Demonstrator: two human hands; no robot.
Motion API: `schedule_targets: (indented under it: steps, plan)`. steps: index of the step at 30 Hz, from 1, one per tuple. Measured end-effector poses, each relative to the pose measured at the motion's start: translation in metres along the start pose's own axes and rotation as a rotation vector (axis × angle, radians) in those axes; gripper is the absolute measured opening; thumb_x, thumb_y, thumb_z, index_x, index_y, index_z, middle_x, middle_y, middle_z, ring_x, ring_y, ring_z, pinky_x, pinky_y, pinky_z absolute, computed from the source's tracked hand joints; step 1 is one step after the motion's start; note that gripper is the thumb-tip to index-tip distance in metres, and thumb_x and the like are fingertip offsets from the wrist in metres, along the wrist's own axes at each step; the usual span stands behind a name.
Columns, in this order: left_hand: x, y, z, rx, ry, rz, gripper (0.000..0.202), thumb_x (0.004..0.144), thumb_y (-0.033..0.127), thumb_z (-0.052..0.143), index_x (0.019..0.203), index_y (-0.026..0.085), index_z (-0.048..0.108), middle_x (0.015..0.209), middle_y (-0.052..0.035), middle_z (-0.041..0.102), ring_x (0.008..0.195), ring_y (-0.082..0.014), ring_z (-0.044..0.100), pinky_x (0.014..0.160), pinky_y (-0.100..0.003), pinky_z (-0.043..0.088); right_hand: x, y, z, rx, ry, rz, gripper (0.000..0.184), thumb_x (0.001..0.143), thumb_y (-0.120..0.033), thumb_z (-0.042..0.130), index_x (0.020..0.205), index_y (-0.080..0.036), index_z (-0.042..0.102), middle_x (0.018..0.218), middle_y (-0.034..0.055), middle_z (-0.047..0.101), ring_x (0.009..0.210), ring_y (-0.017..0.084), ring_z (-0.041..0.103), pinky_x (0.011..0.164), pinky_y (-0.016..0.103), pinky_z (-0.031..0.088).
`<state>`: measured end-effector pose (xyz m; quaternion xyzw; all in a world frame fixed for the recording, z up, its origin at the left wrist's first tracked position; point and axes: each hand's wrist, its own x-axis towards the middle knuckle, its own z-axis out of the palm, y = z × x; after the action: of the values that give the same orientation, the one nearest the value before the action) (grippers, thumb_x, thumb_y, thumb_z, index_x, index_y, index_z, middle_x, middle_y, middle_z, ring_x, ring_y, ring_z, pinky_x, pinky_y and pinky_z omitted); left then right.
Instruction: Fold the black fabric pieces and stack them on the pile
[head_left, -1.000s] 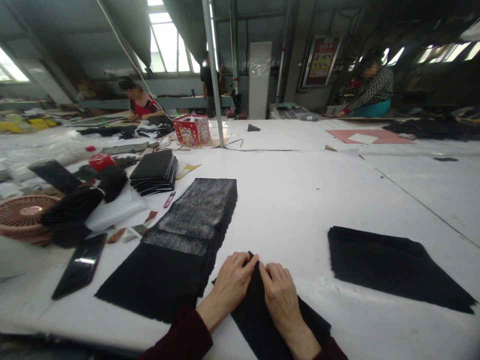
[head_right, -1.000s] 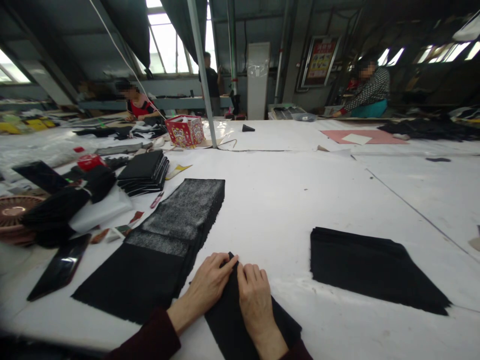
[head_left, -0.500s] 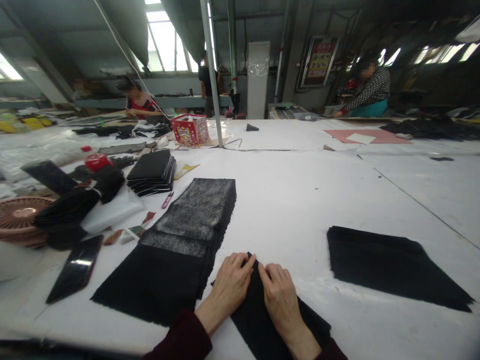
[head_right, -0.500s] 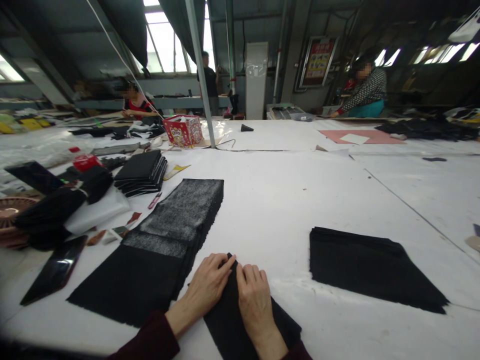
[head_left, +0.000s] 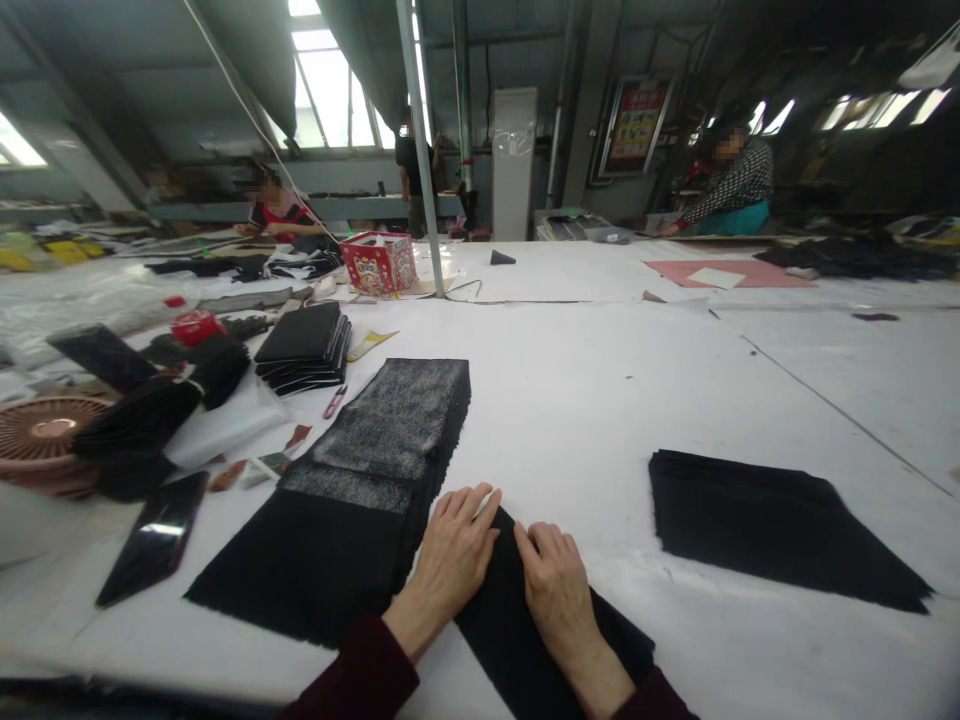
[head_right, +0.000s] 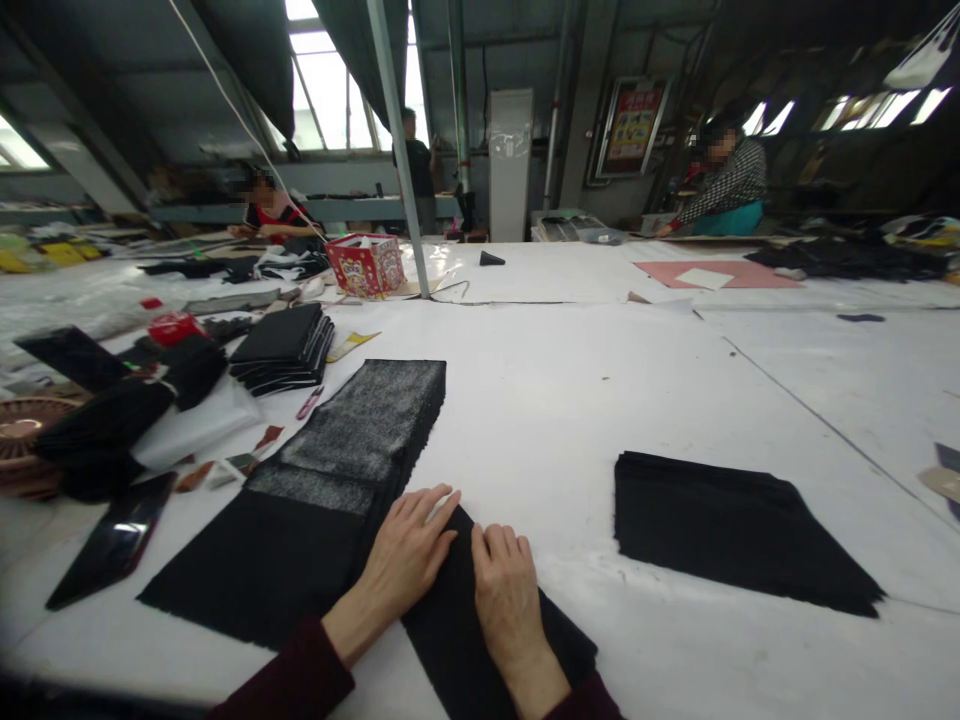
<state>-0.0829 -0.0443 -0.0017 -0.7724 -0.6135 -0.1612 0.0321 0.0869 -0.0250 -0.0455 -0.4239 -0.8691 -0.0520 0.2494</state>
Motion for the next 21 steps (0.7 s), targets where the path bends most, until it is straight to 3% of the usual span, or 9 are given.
schedule_targets:
  steps: [3,9,16,21]
  plan:
    - [-0.001,0.0,0.004,0.02,-0.043,0.141,0.041,0.095,0.015,0.044,0.135,0.02,0.05,0.139,-0.0044,0.052,0.13,-0.0234,0.042,0.113,-0.04,0.028,0.001,0.0,0.0,-0.007,-0.011,0.004,0.03,0.091,-0.006,0.046,0.117,-0.013,0.06,0.088,0.0064,0.055,0.082,0.022,0.047,0.074,0.036,0.036]
    - [0.012,-0.014,0.01,0.143,-0.126,0.28,0.039,0.096,0.019,0.044,0.134,0.015,0.052,0.136,-0.0052,0.055,0.138,-0.0258,0.035,0.12,-0.043,0.013,0.016,0.002,0.0,-0.003,-0.052,0.028,0.026,0.092,-0.007,0.047,0.112,-0.017,0.061,0.088,0.006,0.056,0.082,0.021,0.047,0.074,0.034,0.035]
    - [0.019,-0.017,0.007,0.193,-0.156,0.307,0.049,0.093,0.017,0.046,0.142,0.019,0.042,0.136,-0.0074,0.053,0.135,-0.0237,0.039,0.119,-0.043,0.014,0.015,0.015,0.001,0.086,-0.043,0.032,0.029,0.093,-0.008,0.045,0.116,-0.017,0.06,0.089,0.0061,0.054,0.084,0.02,0.047,0.075,0.032,0.037]
    - [0.018,-0.013,0.006,0.2,-0.159,0.329,0.048,0.091,0.016,0.049,0.138,0.02,0.046,0.136,-0.0078,0.052,0.136,-0.0247,0.036,0.119,-0.044,0.013,0.001,0.02,-0.004,0.104,-0.037,0.037,0.027,0.094,-0.009,0.045,0.115,-0.016,0.061,0.088,0.0059,0.053,0.084,0.02,0.046,0.077,0.033,0.038]
